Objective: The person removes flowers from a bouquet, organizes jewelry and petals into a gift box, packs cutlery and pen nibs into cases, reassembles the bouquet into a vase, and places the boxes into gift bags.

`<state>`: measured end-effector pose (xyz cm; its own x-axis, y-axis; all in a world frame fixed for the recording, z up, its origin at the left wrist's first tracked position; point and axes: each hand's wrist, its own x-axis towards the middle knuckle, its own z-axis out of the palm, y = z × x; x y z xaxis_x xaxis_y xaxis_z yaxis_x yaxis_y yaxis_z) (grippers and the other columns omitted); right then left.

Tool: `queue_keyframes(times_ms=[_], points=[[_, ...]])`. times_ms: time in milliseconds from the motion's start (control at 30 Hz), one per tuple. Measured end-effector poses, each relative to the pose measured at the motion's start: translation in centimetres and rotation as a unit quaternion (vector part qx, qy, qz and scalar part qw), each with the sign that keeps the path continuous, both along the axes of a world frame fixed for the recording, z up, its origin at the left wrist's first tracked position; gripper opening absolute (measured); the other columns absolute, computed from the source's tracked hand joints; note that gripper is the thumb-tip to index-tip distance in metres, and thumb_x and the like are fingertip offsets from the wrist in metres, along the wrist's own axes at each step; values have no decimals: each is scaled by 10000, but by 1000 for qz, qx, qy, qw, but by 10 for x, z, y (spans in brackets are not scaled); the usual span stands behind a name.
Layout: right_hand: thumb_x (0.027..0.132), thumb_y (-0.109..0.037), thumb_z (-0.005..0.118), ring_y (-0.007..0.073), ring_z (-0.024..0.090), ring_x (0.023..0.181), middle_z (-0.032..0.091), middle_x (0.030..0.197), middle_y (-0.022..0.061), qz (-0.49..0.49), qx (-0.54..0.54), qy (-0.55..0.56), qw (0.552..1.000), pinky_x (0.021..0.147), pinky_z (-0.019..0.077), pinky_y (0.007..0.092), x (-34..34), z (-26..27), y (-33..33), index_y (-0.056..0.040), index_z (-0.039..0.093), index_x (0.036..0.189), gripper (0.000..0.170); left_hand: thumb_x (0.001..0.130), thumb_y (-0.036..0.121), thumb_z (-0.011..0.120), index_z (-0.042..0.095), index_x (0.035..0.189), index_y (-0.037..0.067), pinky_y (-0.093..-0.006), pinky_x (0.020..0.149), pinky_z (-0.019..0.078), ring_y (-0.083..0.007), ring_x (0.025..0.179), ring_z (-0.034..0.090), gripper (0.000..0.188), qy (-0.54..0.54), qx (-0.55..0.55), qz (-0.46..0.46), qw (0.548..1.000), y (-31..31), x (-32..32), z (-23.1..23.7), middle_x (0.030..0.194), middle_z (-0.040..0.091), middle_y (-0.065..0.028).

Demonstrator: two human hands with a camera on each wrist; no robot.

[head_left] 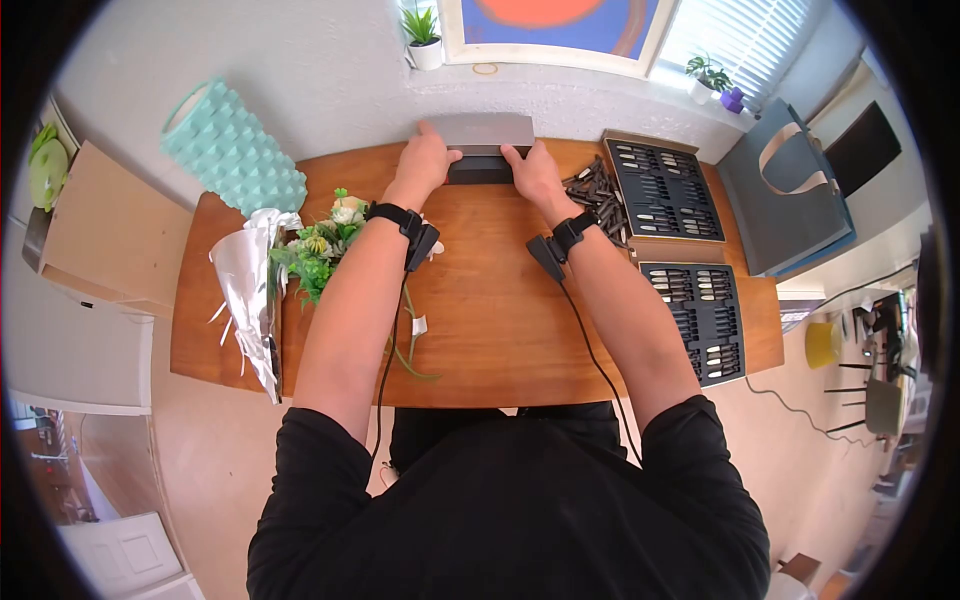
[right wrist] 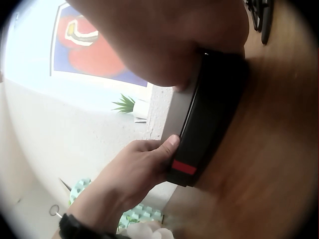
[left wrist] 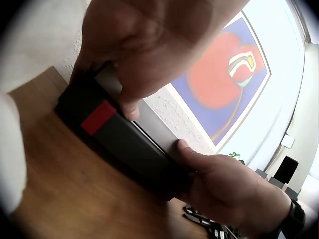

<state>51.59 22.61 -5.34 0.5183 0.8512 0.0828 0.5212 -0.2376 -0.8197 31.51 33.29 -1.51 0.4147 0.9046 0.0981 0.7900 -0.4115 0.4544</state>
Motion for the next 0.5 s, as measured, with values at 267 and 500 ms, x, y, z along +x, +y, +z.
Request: queue_keyframes(times_ms=[267,500], points=[[1117,-510,738,551,731,1285,745,1306,436,-31,18,-32,999,1090,582,534,1,-5,21,206,622,1376,770,1007,343,894,423,1532,-198,-545,1035,632,-546,1201,760,889,0,27,1,1000,11,9,1,1285,738,-417],[1084,-446,798,578,703,1250,722,1312,405,-38,23,-27,999,1075,576,584,1,-8,25,169,605,1339,693,1002,315,896,441,1510,-237,-541,1027,634,-532,1177,772,877,10,48,-4,999,14,11,-2,1265,747,-411]])
